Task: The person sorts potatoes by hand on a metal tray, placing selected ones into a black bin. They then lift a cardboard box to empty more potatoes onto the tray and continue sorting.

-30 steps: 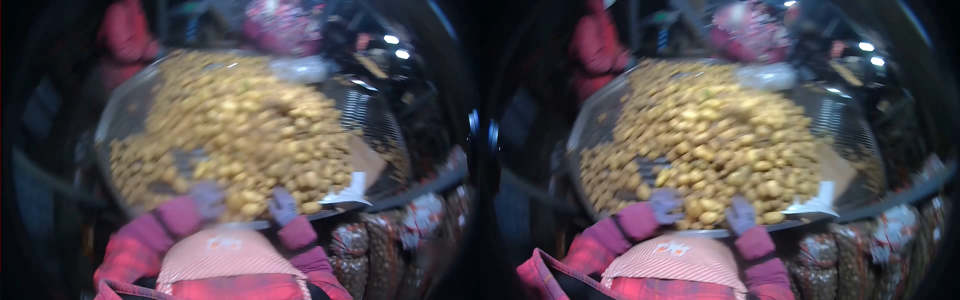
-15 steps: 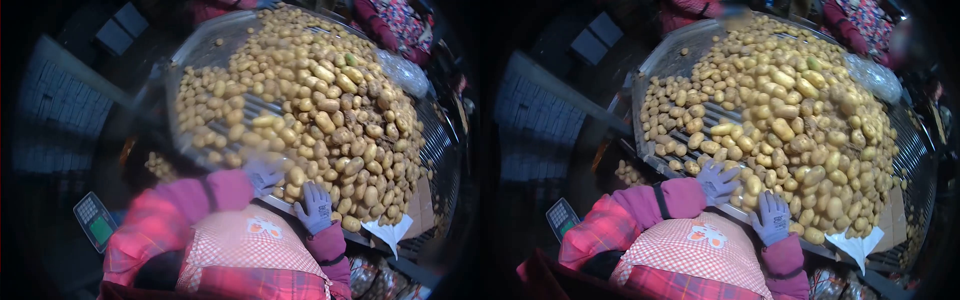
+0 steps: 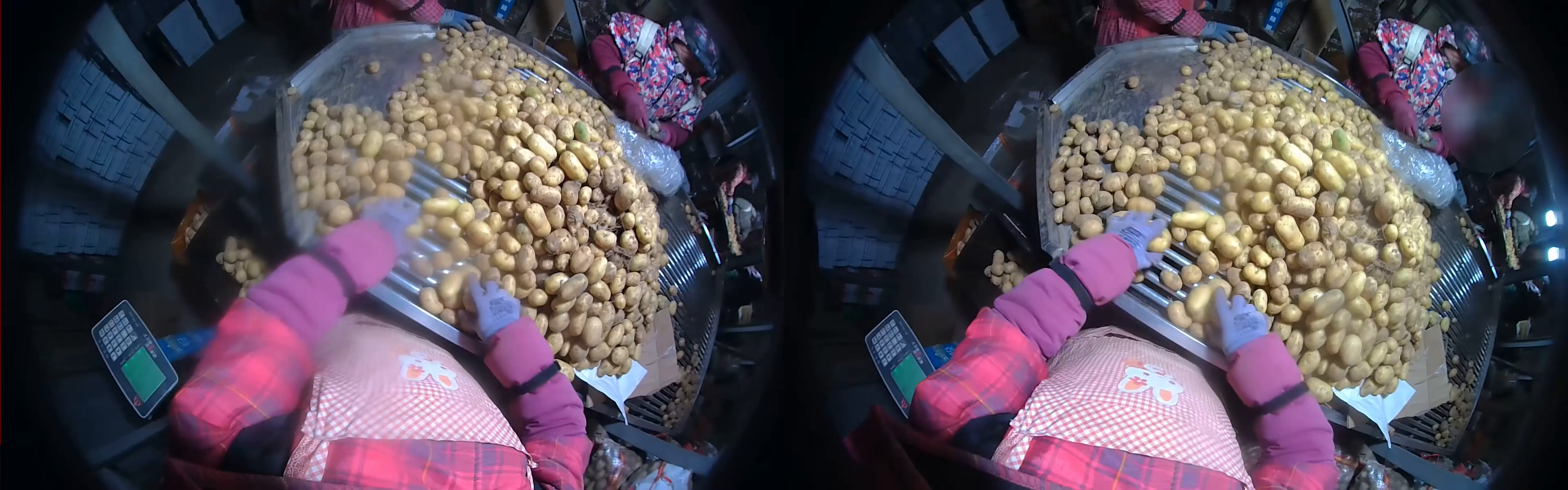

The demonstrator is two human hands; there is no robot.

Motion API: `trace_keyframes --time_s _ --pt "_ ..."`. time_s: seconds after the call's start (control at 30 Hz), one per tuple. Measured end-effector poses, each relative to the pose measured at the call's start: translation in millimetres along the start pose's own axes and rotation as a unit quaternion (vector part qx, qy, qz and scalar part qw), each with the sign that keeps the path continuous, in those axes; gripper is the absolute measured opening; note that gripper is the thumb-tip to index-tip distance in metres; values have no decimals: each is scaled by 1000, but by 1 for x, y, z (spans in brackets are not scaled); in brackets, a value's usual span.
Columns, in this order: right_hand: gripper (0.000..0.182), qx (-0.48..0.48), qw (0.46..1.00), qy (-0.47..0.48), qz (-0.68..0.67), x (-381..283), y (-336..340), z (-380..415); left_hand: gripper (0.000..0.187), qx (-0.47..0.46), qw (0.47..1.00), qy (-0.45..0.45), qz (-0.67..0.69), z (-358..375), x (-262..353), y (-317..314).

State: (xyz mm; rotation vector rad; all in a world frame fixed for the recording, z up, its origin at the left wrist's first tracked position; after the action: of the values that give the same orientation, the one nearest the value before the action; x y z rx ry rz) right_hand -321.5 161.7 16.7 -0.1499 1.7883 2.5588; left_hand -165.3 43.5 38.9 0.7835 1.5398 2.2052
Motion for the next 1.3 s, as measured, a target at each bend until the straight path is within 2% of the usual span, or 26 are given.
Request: trace_keyframes --time_s 0.07,0.17,0.2,0.3,0.33,0.37,0.4,0.43,0.47,0.5,0.57,0.6,0.67,0.7,0.77,0.83,0.9,1.0,1.03,1.1,1.13,1.17,1.2,1.23,1.27,1.3 --pt "46 -42 999 -29 7 -19 1 -16 61 147 986 -44 -58 15 -27 15" --pt "45 -39 997 -35 58 -40 -1 -49 64 181 978 44 92 6 -102 -7" --pt "43 -45 998 -35 30 -46 2 -58 51 141 984 49 96 10 -103 -8" --pt "49 52 996 -2 -66 -73 23 -80 59 192 977 35 82 13 -103 8" --pt "54 -21 993 16 -113 -80 14 -92 68 165 982 68 59 5 -111 13" --pt "54 -21 994 18 -106 -80 17 -93 68 170 981 70 63 11 -113 21" --pt "52 3 986 25 -163 -80 25 -92 61 215 921 58 320 26 -116 37" --pt "50 26 975 33 -220 -76 33 -91 54 244 795 42 554 35 -121 41" --pt "46 91 977 32 -190 -64 48 -91 50 297 870 28 393 12 -164 14" --pt "43 154 975 29 -160 -47 61 -85 50 296 869 30 396 25 -174 19" --pt "46 329 944 16 -34 -25 89 -57 45 294 836 36 461 64 -179 32" --pt "47 314 949 -4 35 -10 75 -59 41 257 726 76 634 77 -175 5" --pt "51 271 951 -37 146 -4 50 -63 43 220 889 16 401 72 -178 -37" --pt "52 237 952 -51 186 -11 38 -65 43 223 887 18 404 77 -170 -32" --pt "54 196 966 -87 142 -2 15 -81 61 174 973 -14 151 78 -133 -27" --pt "54 137 987 -54 61 -3 -6 -103 64 190 970 -43 144 70 -122 -39" --pt "55 121 982 -46 135 -27 -9 -106 67 206 966 -73 137 67 -111 -43" --pt "54 75 997 -22 -30 -64 3 -98 67 121 978 -10 169 48 -125 -55" --pt "58 56 994 -5 -99 -70 1 -91 65 183 927 6 327 46 -135 -53" --pt "58 101 993 27 -55 -75 23 -96 64 290 736 38 611 51 -152 -47" --pt "53 -23 998 -17 -64 -76 26 -104 59 230 648 91 721 54 -155 -55" --pt "49 -150 984 -59 -73 -77 17 -105 59 238 647 97 718 65 -158 -35" --pt "43 -68 989 29 -128 -91 31 -121 56 175 511 151 828 69 -155 -40" --pt "40 -21 993 -3 -117 -86 36 -136 53 108 354 195 908 72 -145 -49" --pt "41 39 991 50 -115 -112 60 -145 49 93 291 200 931 67 -145 -60" --pt "43 97 983 105 -113 -136 80 -154 49 106 288 203 930 63 -150 -72"
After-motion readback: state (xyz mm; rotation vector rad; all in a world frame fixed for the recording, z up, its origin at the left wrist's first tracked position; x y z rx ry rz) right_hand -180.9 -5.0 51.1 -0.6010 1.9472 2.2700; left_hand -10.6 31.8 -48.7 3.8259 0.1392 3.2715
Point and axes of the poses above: each hand's wrist, its own z-axis away from the middle knuckle, its own y-axis out of the back of the hand, x = y × z, the point moved 10 cm from there along -z, towards the middle knuckle, and after that the axes turned 6 degrees about -y, right-handed, at the moved point
